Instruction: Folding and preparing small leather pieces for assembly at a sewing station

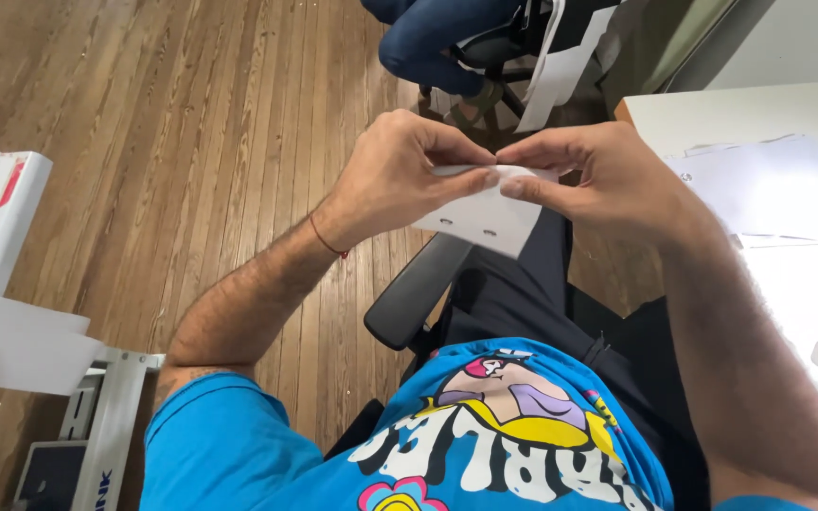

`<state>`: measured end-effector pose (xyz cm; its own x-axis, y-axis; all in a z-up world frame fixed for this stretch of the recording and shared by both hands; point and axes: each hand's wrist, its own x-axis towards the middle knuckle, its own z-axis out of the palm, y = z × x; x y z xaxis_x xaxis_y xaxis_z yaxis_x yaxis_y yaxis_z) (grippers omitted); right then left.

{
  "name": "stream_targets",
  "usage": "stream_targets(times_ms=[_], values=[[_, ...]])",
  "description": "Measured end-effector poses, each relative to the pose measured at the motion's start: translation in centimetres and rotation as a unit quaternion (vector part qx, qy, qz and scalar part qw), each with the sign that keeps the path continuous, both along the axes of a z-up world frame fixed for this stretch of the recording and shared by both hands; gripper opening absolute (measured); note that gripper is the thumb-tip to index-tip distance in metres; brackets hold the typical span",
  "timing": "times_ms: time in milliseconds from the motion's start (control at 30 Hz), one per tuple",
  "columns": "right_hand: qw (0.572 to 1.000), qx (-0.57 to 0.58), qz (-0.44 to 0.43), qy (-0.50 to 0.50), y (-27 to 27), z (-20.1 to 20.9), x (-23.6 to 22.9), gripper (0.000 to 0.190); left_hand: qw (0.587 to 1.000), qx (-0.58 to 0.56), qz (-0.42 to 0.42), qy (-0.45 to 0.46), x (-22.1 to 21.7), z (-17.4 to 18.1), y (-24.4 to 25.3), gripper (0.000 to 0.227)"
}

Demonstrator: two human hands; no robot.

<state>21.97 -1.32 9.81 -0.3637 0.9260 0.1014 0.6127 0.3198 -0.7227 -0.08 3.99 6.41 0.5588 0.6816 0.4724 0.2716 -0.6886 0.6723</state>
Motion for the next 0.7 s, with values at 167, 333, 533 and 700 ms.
stream_targets(times_ms=[167, 333, 533, 700], values=[[0.998, 0.030, 0.026, 0.041, 0.3, -0.4, 0.4, 0.025, 1.000, 0.003, 0.027, -0.014, -0.2, 0.1, -0.2, 0.012], [0.996, 0.038, 0.050, 0.057, 0.5, -1.0, 0.5, 0.023, 0.999, 0.002, 0.023, -0.027, -0.5, -0.3, -0.4, 0.014], [0.997, 0.026, 0.008, 0.066, 0.3, -1.9, 0.3, 0.016, 0.999, -0.002, 0.033, -0.009, -0.9, -1.2, -0.7, 0.019], [1.000, 0.006, -0.003, -0.018, 1.1, -1.9, -1.1, 0.018, 0.999, 0.005, -0.008, -0.038, -3.1, -3.8, 0.9, 0.016]])
